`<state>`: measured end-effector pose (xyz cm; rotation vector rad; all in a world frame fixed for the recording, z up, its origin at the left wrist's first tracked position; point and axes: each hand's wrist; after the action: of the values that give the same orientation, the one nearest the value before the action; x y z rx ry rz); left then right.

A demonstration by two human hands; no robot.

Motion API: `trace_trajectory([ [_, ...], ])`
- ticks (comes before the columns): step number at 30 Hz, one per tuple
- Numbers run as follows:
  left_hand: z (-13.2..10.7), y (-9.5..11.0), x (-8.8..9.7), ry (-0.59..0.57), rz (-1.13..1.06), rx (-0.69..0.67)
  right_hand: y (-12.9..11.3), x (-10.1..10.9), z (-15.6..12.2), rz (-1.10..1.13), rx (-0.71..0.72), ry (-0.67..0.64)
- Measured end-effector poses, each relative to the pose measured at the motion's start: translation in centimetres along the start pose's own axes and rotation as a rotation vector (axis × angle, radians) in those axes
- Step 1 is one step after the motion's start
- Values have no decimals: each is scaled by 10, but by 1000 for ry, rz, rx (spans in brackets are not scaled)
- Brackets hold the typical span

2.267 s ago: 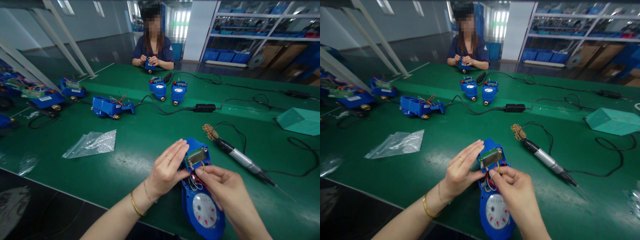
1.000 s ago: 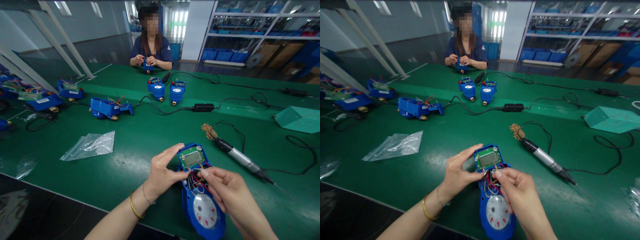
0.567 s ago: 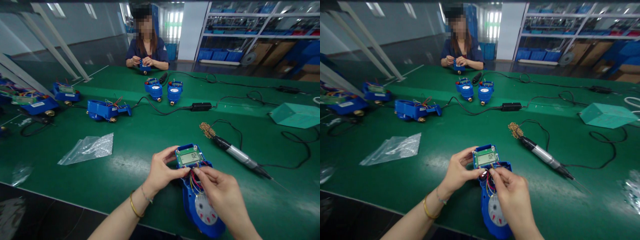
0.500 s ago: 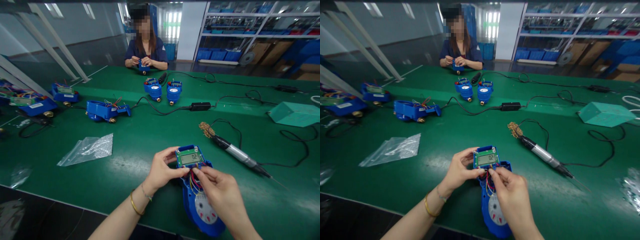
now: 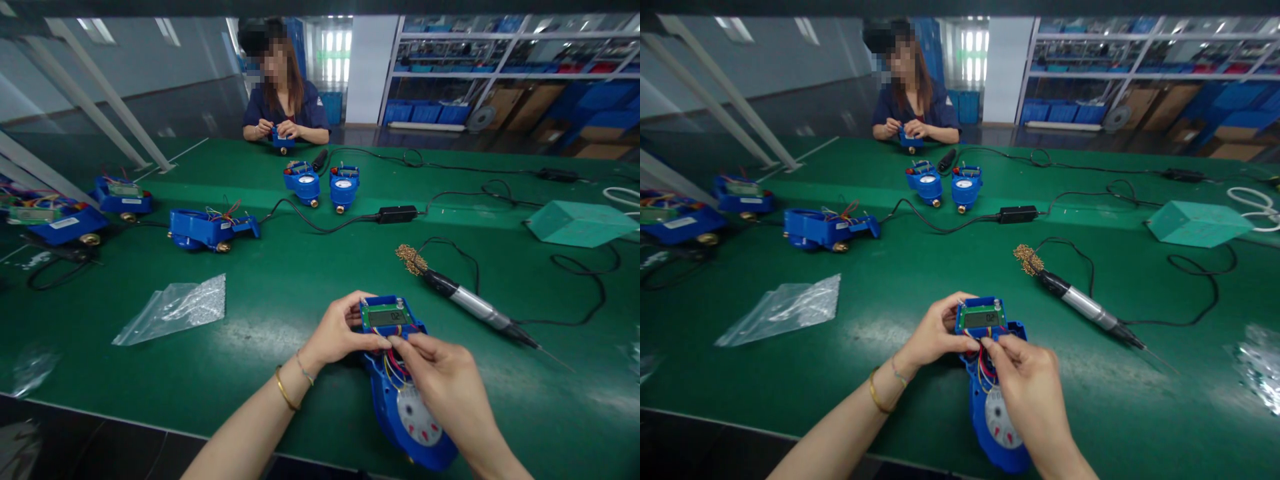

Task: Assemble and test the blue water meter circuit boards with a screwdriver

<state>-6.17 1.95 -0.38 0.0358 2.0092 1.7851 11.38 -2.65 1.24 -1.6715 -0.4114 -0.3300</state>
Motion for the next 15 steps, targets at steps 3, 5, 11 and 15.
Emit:
trace_trajectory([
  [3,0,1,-4,32,58,-13,3,-1,0,-43,7,12],
  [5,-1,0,-6,49,79,-28,4,-1,0,-66,3,13],
  [11,-1,1,-10,52,101,-38,-6,1,2,-100,-15,-9],
  [15,0,5,-11,79,220,-67,-11,-1,3,-102,12,14],
])
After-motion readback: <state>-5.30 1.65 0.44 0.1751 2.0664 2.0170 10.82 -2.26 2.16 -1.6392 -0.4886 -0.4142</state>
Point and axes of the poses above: each hand's wrist, its own z-axis towards the middle knuckle, its own x-axis out of the back of the hand, y = z × x, and after that the axes turned 4 degrees about -z, right-handed
